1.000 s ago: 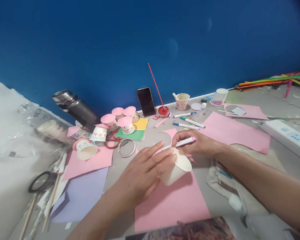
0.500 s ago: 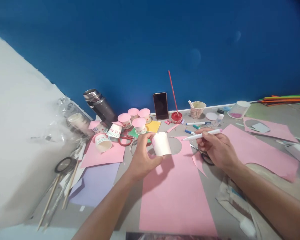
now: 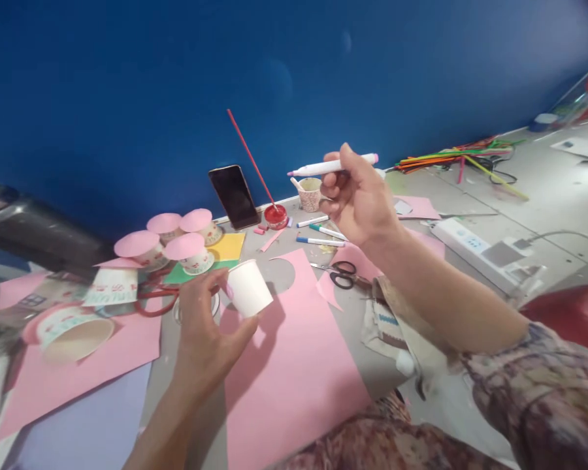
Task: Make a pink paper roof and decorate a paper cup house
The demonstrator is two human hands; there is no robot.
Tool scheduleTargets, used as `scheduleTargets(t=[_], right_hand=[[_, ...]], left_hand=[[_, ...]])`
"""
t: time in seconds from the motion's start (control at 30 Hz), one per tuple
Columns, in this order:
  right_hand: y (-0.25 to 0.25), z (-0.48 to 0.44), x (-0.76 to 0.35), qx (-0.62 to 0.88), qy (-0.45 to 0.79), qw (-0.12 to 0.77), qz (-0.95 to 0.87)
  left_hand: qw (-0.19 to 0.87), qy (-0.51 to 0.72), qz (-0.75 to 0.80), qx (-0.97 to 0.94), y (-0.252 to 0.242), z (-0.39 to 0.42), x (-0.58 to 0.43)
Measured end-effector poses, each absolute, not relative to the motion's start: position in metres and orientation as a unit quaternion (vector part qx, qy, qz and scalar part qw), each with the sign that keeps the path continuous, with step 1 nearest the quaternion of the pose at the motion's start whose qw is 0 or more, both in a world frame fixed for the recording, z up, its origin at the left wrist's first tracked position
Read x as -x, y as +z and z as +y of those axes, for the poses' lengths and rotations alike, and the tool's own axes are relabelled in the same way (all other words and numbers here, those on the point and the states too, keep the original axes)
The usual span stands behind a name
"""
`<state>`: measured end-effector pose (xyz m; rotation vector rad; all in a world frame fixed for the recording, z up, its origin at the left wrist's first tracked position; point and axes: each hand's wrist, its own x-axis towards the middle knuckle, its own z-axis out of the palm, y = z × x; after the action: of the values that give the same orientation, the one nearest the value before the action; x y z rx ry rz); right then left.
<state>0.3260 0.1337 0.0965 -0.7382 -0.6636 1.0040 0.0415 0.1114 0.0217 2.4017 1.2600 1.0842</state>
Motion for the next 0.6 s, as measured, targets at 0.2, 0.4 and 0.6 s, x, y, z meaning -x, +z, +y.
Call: scheduleTargets(t=[0.2,0.4,0.6], right_hand=[[0.060,0.120,-0.299,0.390,0.505,0.726,-0.257],[0.062,0.096,-0.296,0.413,0.401,0.674,-0.463],[0.069,0.067,-0.297,0.464,0.270,0.518,-0.666]], left_hand=[[0.183,0.402,0.404,-0.801,0.020,0.100,-0.052],[0.314,0.430,0.409,-0.741,0.010,0.101,-0.052],[0.316,0.406,0.411,-0.752,0.008,0.100,-0.052]])
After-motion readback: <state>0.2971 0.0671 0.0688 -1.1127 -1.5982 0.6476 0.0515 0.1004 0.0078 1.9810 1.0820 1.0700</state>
